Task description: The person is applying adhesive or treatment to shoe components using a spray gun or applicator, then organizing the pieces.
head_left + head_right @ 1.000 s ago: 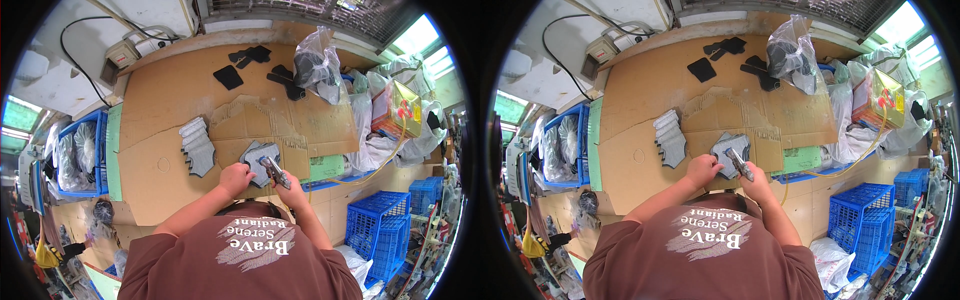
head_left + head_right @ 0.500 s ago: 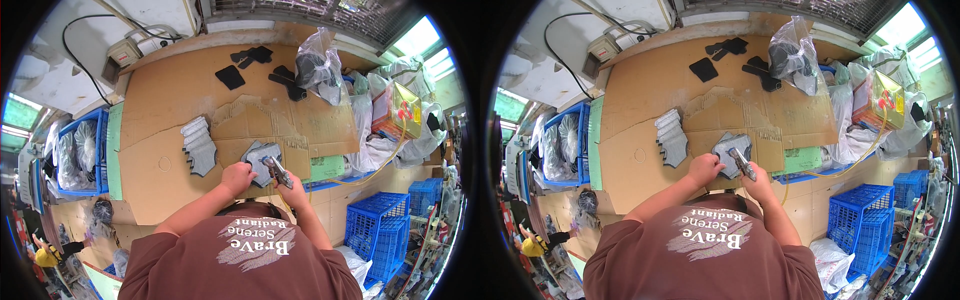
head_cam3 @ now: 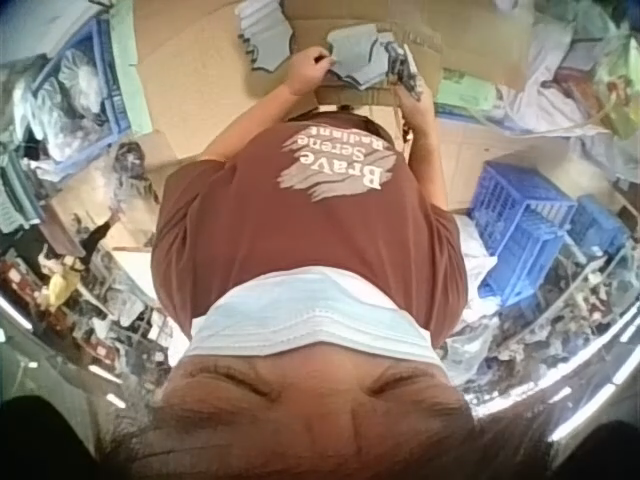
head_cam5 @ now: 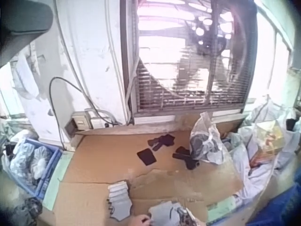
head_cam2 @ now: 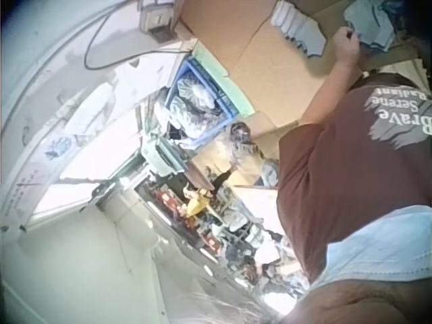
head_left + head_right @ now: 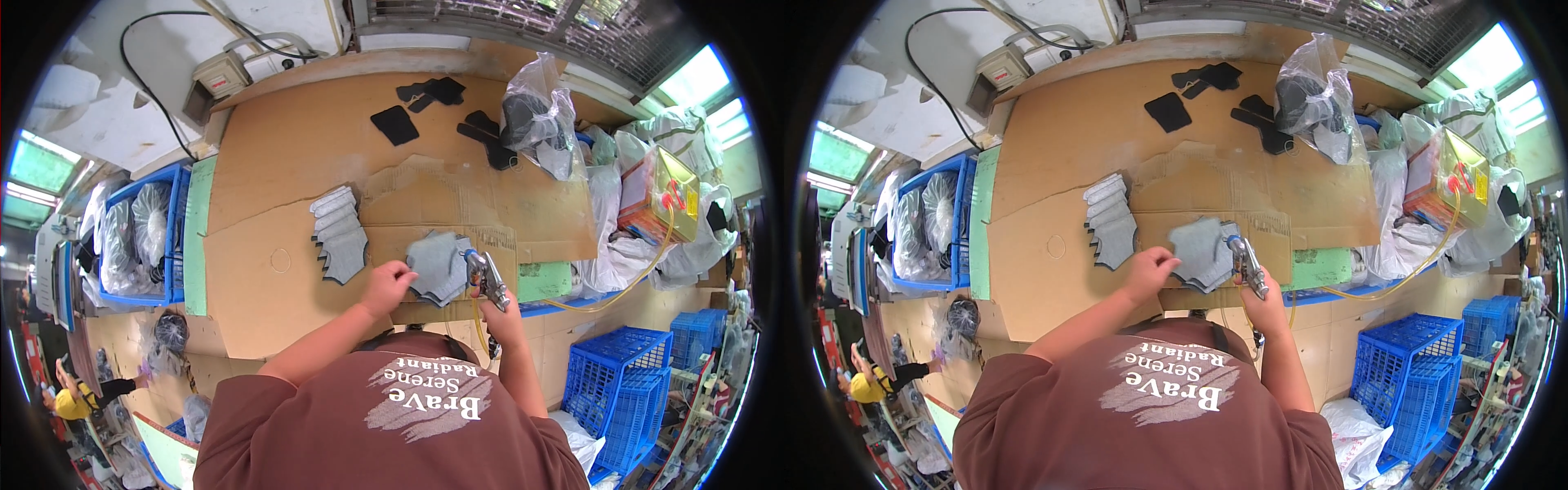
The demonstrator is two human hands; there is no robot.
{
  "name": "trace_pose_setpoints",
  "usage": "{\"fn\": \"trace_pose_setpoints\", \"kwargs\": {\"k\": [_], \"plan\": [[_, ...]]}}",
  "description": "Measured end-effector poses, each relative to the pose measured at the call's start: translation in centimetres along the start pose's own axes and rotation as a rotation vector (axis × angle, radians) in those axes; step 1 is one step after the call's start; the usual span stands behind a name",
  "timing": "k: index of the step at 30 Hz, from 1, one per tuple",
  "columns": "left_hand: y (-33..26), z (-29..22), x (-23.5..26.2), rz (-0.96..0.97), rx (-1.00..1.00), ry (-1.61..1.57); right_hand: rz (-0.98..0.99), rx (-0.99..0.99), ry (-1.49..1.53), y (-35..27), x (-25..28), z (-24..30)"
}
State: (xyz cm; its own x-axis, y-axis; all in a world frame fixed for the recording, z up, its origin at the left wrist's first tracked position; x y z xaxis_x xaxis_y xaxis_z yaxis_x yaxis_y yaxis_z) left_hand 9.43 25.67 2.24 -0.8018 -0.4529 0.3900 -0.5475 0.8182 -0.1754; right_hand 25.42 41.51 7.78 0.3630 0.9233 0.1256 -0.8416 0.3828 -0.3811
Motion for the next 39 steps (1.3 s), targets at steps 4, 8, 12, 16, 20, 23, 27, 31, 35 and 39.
{"fn": "trace_pose_setpoints", "kwargs": {"k": [4, 8, 12, 16, 20, 23, 27, 31, 35, 39], "plan": [[-4.1, 8.2, 3.9, -0.29, 0.281, -0.46, 0.034, 0.015, 0.001, 0.1, -0.3, -0.2], [-7.2, 12.9, 6.1, -0.299, 0.364, -0.547, 0.043, 0.015, 0.014, 0.4, -0.8, 0.2], [-7.5, 13.7, 7.8, -0.29, 0.428, -0.23, 0.088, -0.032, -0.029, 0.7, -1.1, -0.1], [-6.4, 5.1, 8.8, -0.383, 0.186, 0.84, 0.061, 0.072, -0.054, 0.6, -1.1, -0.1], [-3.6, 2.5, 5.1, -0.081, 0.066, 0.292, 0.103, 0.116, -0.058, 0.8, -1.7, 0.0], [-1.2, -1.3, 0.9, 0.05, 0.008, 0.088, 0.165, -0.001, -0.144, 0.8, -2.1, -1.1], [0.7, -1.7, -1.8, 0.146, 0.052, 0.184, 0.117, 0.086, 0.001, 1.0, -2.8, -0.4], [1.1, -1.9, -2.1, 0.115, -0.022, 0.305, 0.117, 0.079, -0.049, 1.2, -2.9, -0.1], [1.0, -2.2, -2.1, 0.104, -0.029, 0.375, 0.116, 0.063, -0.042, 1.2, -2.7, -0.2], [1.0, -2.6, -2.0, 0.106, -0.038, 0.404, 0.072, 0.057, 0.008, 1.1, -2.0, -1.2]]}}
Point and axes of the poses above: each hand's wrist, its own y-axis towards the middle knuckle, its own x-axis out of the back of the hand, z = x × y, the point moved 6 cm from there along y, towards the middle knuckle, and after that the axes turned 12 degrees about z, right-handed, at the moved point
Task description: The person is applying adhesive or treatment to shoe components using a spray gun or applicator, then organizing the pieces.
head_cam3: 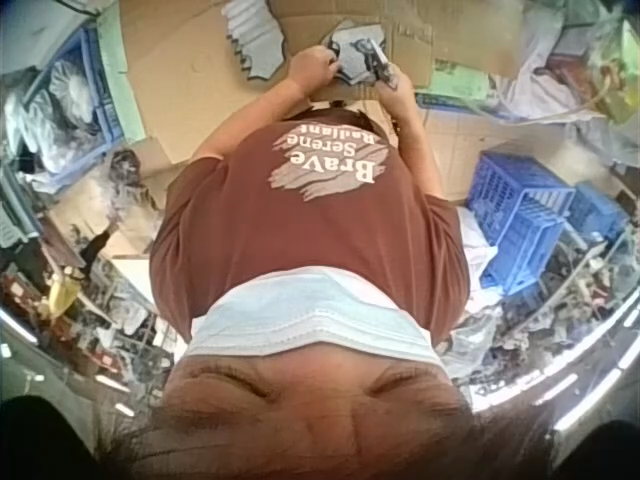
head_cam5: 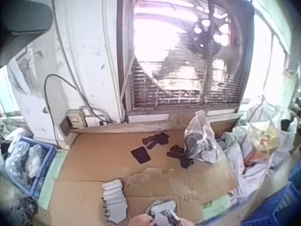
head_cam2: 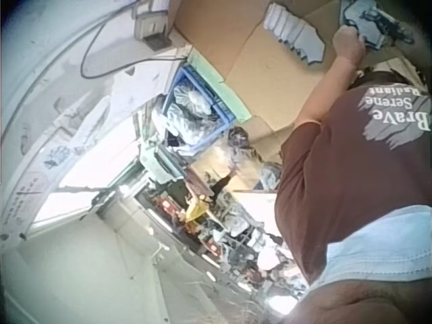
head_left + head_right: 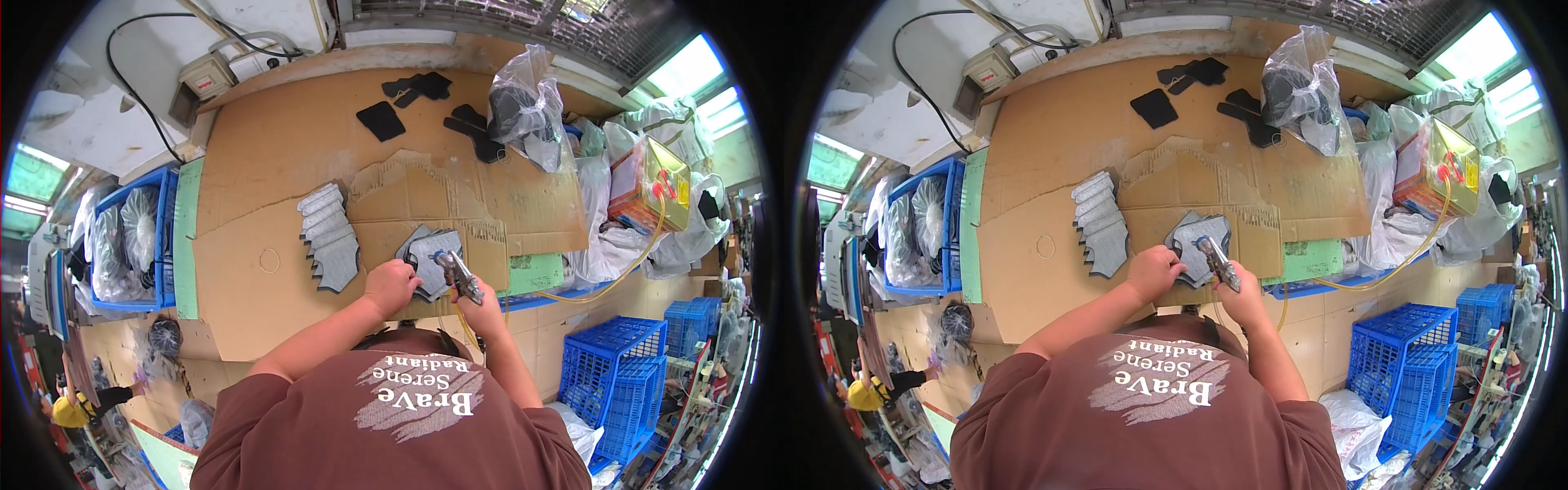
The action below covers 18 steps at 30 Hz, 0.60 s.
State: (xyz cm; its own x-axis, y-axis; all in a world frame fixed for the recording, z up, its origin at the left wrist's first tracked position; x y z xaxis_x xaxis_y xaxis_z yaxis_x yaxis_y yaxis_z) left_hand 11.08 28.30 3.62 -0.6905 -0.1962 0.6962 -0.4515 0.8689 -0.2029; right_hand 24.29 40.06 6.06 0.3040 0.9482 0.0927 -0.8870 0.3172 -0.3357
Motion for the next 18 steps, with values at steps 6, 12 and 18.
{"fn": "trace_pose_setpoints", "kwargs": {"k": [6, 12, 18], "plan": [[-0.1, 0.0, 0.1, -0.016, -0.007, 0.034, -0.095, -0.001, -0.037, -0.6, 1.8, 0.5], [-0.3, 1.2, -0.2, -0.039, 0.001, -0.106, -0.107, -0.01, -0.087, -0.9, 2.6, 0.1], [-5.5, 10.0, 0.2, -0.172, 0.229, -0.641, -0.071, -0.02, 0.028, -1.4, 2.1, 0.7]]}}
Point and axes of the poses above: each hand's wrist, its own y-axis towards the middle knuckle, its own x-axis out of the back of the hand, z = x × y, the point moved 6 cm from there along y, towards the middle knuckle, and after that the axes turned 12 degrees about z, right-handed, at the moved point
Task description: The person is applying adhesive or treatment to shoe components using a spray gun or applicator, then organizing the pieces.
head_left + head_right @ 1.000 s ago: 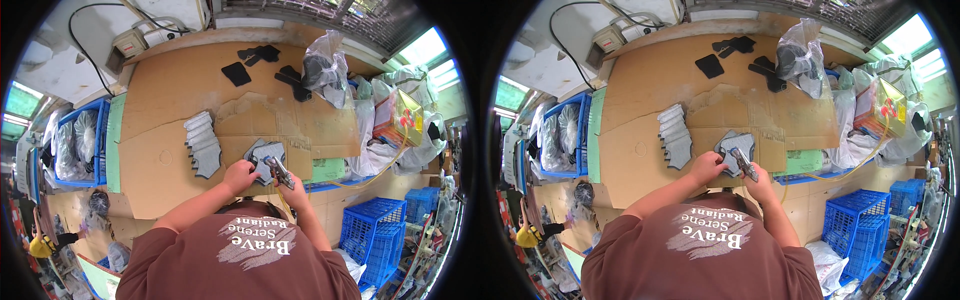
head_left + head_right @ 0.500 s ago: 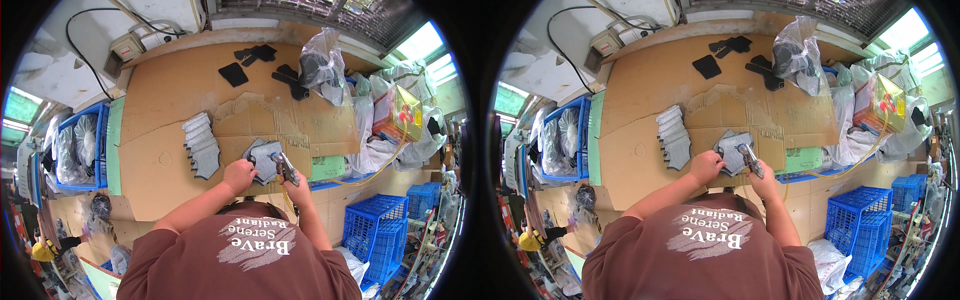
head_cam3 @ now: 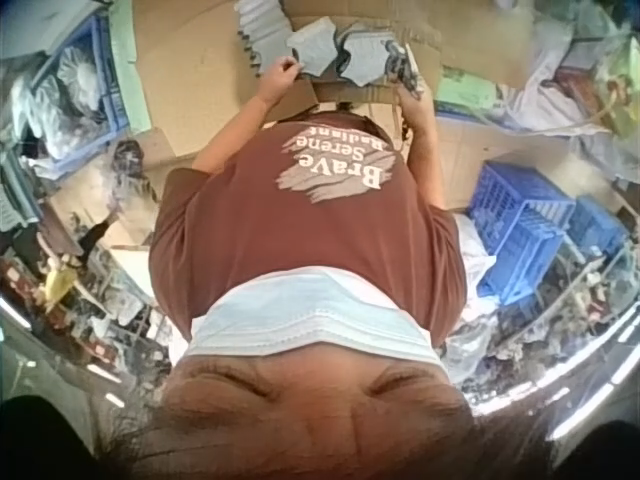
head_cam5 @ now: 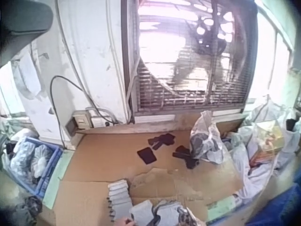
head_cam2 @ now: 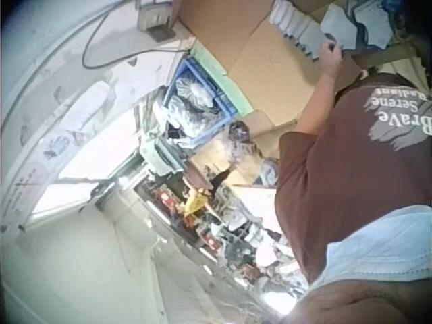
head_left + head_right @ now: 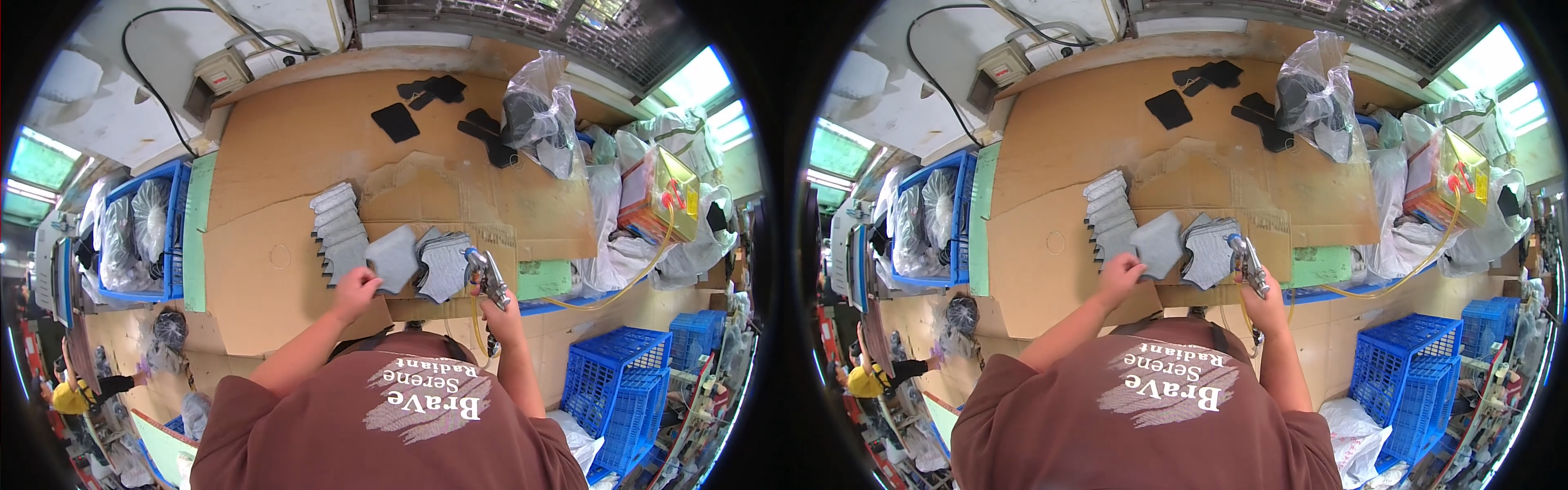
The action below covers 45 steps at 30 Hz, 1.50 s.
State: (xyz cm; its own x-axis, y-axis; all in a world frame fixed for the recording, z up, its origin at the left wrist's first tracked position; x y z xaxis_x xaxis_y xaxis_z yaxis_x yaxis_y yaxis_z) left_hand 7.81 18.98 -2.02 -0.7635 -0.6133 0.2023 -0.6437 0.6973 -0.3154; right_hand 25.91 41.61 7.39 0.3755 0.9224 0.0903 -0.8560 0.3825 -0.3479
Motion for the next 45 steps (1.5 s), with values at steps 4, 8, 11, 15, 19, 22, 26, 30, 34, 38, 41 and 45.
{"fn": "trace_pose_setpoints", "kwargs": {"k": [4, 8, 11, 15, 19, 22, 26, 30, 34, 38, 41, 45], "plan": [[-3.7, 5.3, 4.1, -0.078, 0.165, -0.198, 0.028, -0.036, -0.037, 0.1, -0.2, -0.4], [-4.2, 5.0, 5.9, -0.102, 0.199, 0.196, 0.067, -0.004, -0.074, 0.4, -0.8, -0.7], [-3.5, -2.8, 3.5, -0.127, -0.12, 0.837, 0.091, 0.064, -0.078, 0.7, -1.6, -0.2], [0.1, -6.5, -3.0, 0.135, -0.209, 0.429, 0.174, 0.006, -0.154, 1.1, -2.4, -1.1], [2.3, -8.2, -7.0, 0.209, -0.28, 0.536, 0.138, 0.03, -0.108, 1.1, -3.1, -0.6], [2.6, -8.5, -7.7, 0.213, -0.262, 0.627, 0.151, 0.028, -0.117, 1.1, -3.4, -0.6], [2.6, -8.6, -7.9, 0.214, -0.247, 0.7, 0.121, 0.019, -0.071, 1.0, -3.3, -0.7], [2.3, -8.8, -7.9, 0.198, -0.255, 0.723, 0.068, 0.017, -0.035, 1.0, -2.2, -1.6], [2.3, -8.9, -7.8, 0.169, -0.255, 0.682, 0.018, 0.005, -0.062, 0.6, -0.8, -1.8], [2.4, -8.8, -7.4, 0.168, -0.14, 0.589, -0.053, -0.007, -0.066, 0.3, 0.2, -1.0], [2.8, -7.7, -7.2, 0.186, -0.056, 0.507, -0.055, -0.041, -0.068, 0.2, 0.6, -1.3], [2.6, -6.2, -5.7, 0.156, -0.054, 0.249, -0.031, -0.048, -0.035, 0.0, 0.0, -0.2]]}}
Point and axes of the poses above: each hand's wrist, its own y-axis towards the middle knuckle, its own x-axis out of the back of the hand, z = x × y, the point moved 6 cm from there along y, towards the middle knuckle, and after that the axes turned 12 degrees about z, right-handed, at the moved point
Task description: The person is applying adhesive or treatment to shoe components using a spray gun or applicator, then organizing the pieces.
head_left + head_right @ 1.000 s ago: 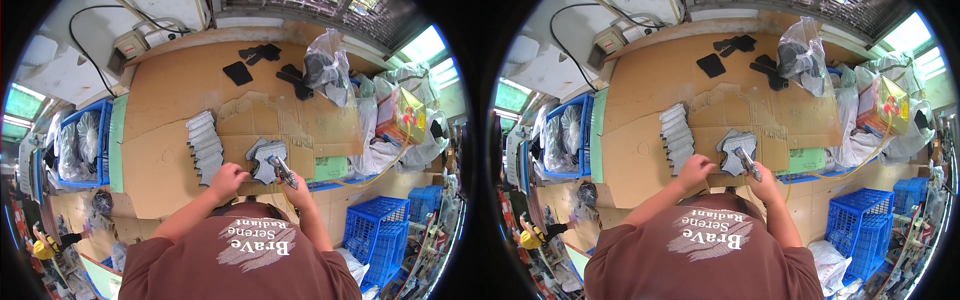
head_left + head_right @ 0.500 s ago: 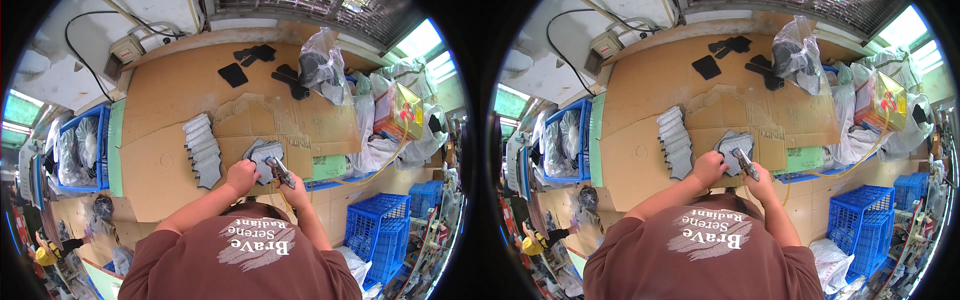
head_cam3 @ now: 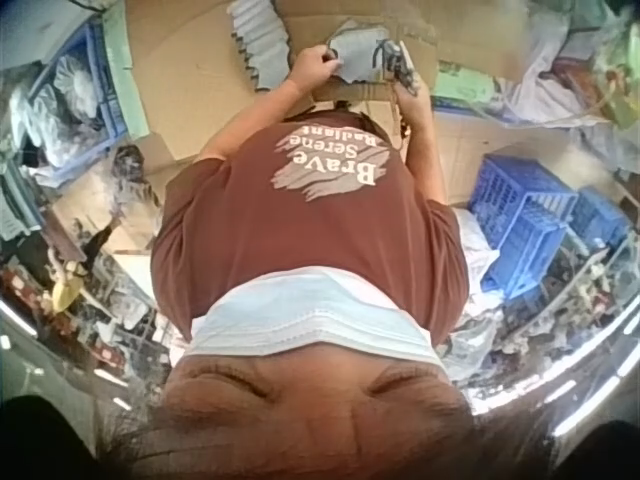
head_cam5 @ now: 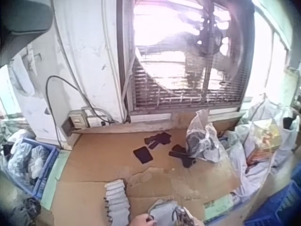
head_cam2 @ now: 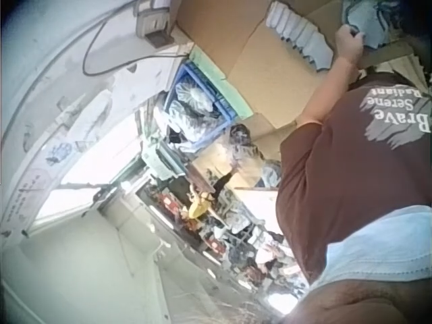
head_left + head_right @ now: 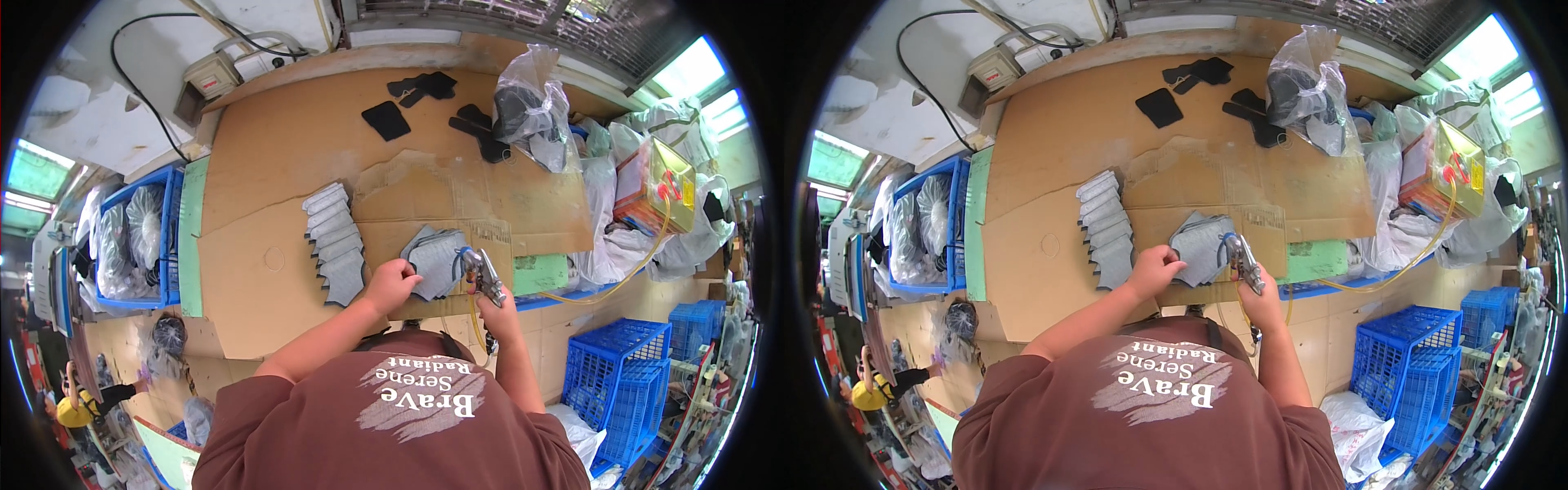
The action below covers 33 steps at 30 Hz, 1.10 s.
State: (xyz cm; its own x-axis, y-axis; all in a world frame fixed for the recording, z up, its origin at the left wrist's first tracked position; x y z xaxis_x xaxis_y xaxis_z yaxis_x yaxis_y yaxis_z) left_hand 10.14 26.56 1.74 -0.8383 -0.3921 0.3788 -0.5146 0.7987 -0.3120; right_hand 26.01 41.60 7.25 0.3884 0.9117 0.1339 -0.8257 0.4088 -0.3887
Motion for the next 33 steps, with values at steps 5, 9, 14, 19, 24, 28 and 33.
{"fn": "trace_pose_setpoints", "kwargs": {"k": [5, 9, 14, 19, 24, 28, 33], "plan": [[-3.9, 5.5, 4.9, -0.151, 0.075, -0.195, 0.039, 0.009, 0.007, 0.0, -0.3, -0.1], [-8.4, 13.3, 6.6, -0.125, 0.195, -0.351, 0.092, 0.0, -0.017, 0.3, -1.0, 0.3], [-9.6, 12.9, 7.2, -0.142, 0.339, -0.167, 0.123, 0.037, -0.042, 0.9, -1.4, -0.6], [-8.4, 9.3, 7.5, -0.091, 0.383, 0.579, 0.215, 0.03, -0.088, 1.1, -2.1, -0.7], [-3.7, 0.3, 3.6, 0.04, -0.018, 0.216, 0.245, 0.033, -0.102, 1.2, -2.9, -1.2], [-1.2, -2.4, 0.0, 0.037, -0.176, 0.242, 0.224, 0.064, -0.04, 1.2, -3.5, -0.4], [-0.4, -2.8, -1.5, 0.048, -0.202, 0.395, 0.17, 0.077, 0.001, 1.2, -3.2, -0.6]]}}
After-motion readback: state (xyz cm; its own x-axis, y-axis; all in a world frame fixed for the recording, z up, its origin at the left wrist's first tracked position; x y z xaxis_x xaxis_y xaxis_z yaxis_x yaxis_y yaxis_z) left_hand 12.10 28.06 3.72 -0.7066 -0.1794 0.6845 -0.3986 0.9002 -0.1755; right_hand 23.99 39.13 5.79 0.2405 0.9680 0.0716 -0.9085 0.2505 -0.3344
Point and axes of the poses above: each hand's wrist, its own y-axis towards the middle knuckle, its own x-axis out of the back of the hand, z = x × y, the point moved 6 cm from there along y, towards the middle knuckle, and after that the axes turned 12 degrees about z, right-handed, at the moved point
